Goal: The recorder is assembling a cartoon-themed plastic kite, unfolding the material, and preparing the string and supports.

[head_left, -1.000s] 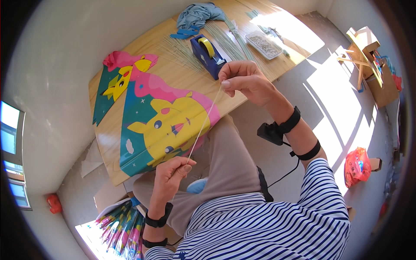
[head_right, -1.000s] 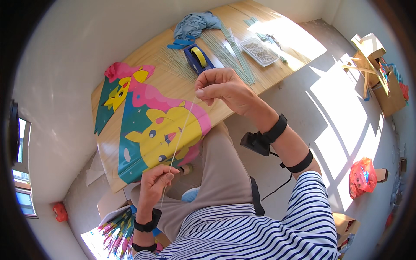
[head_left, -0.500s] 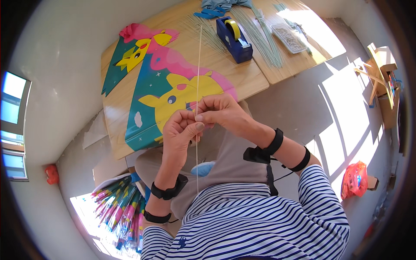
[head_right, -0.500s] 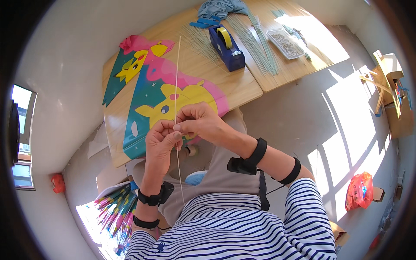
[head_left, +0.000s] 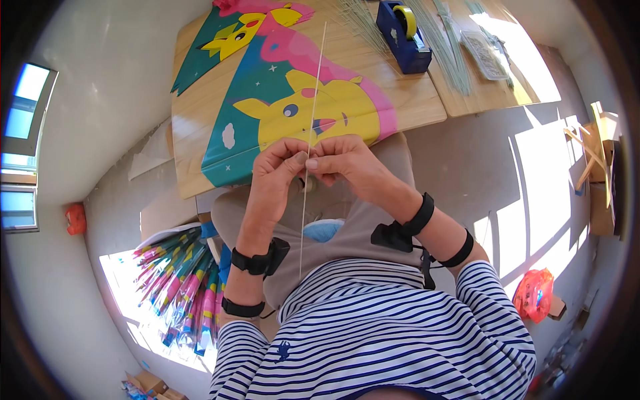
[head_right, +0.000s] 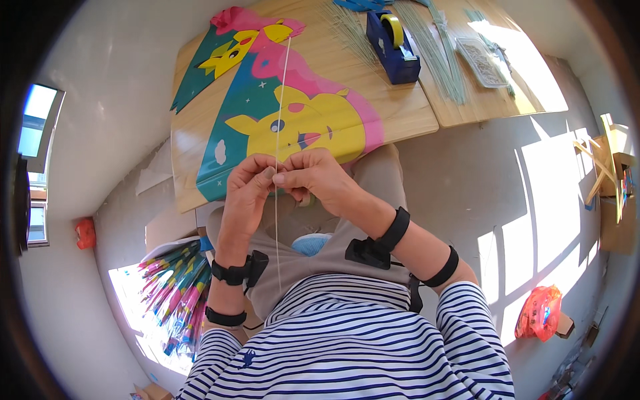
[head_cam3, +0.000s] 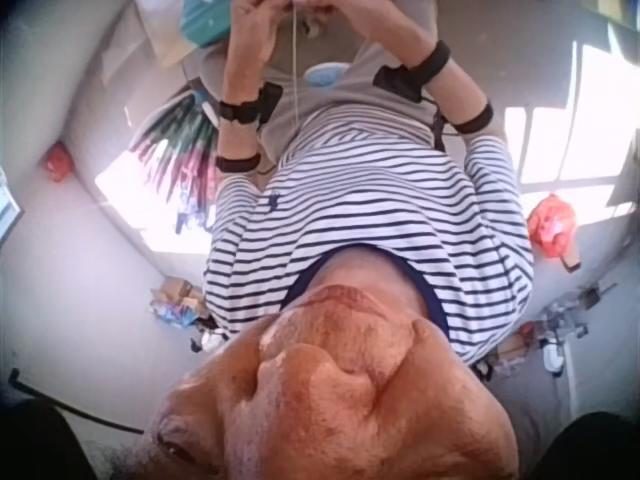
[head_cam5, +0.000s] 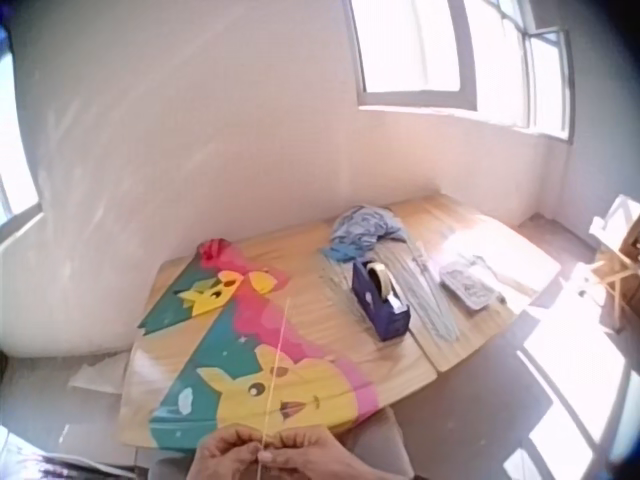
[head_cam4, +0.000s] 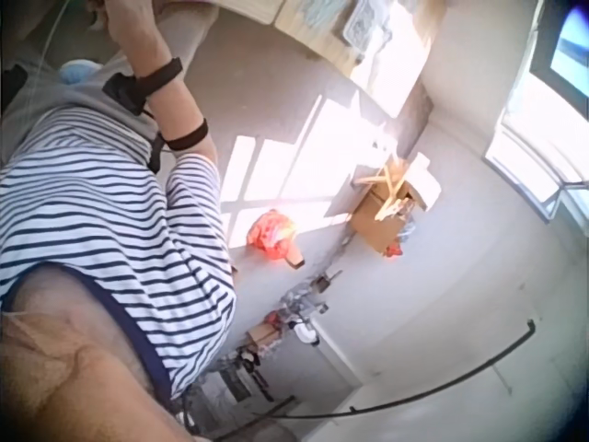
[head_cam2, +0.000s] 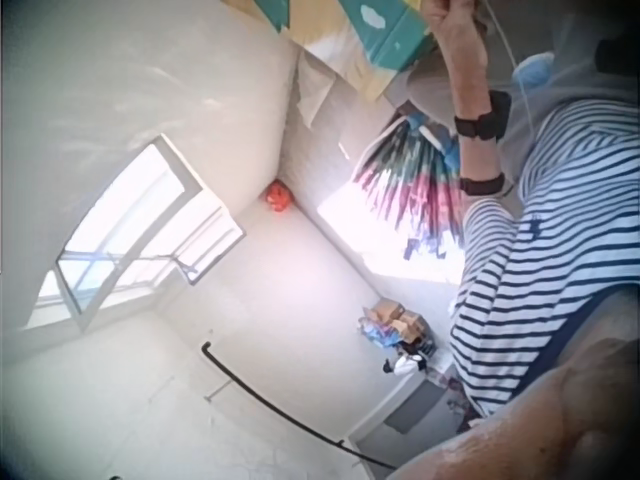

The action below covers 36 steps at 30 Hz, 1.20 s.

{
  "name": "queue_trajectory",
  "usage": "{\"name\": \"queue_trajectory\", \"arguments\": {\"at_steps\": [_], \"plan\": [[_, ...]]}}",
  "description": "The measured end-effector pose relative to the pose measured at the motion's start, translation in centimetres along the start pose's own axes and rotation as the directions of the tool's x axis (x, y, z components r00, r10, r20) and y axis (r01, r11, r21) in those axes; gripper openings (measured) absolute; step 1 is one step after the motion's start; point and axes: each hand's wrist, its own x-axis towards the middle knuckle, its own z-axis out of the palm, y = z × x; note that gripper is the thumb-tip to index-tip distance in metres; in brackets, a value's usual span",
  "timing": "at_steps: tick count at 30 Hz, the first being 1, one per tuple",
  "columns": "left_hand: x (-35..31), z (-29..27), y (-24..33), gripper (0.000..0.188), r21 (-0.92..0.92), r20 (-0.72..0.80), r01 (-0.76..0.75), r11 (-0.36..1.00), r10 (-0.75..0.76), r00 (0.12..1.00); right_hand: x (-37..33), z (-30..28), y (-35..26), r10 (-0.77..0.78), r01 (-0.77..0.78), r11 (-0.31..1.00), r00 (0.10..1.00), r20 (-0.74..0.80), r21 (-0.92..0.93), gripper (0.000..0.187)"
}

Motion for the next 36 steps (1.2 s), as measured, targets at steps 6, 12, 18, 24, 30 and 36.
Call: {"name": "queue_trajectory", "arguments": {"at_steps": [6, 12, 18, 24, 30, 36], "plan": [[0.1, -2.2, -0.6, 0.01, -0.122, 0.018, -0.005, 0.992, 0.007, 1.0, 1.9, 0.7, 1.4, 0.033, -0.033, 0.997, 0.999, -0.011, 0.075, 0.016], [0.8, -4.6, -1.1, 0.009, -0.185, -0.021, -0.044, 0.982, 0.04, 0.999, 2.9, 2.0, 1.9, 0.09, -0.081, 0.987, 0.994, -0.064, 0.139, 0.015], [1.4, -7.6, -0.2, 0.009, -0.297, -0.225, -0.146, 0.944, 0.079, 0.971, 1.0, 0.0, 2.7, 0.146, -0.123, 0.969, 0.985, 0.092, -0.213, 0.014], [1.4, -9.4, -2.2, 0.009, -0.316, -0.295, -0.117, 0.942, 0.02, 0.955, -0.4, -0.9, 4.1, 0.104, -0.099, 0.908, 0.994, -0.009, -0.408, 0.013], [1.5, -9.3, -2.6, 0.013, -0.363, -0.276, -0.087, 0.928, -0.018, 0.961, -0.1, -1.0, 4.2, 0.186, -0.146, 0.92, 0.98, 0.077, -0.362, 0.008], [1.2, -9.6, -3.0, 0.017, -0.412, -0.242, -0.072, 0.908, -0.032, 0.97, -0.5, -1.0, 4.0, 0.208, -0.174, 0.92, 0.976, 0.061, -0.351, 0.006]]}}
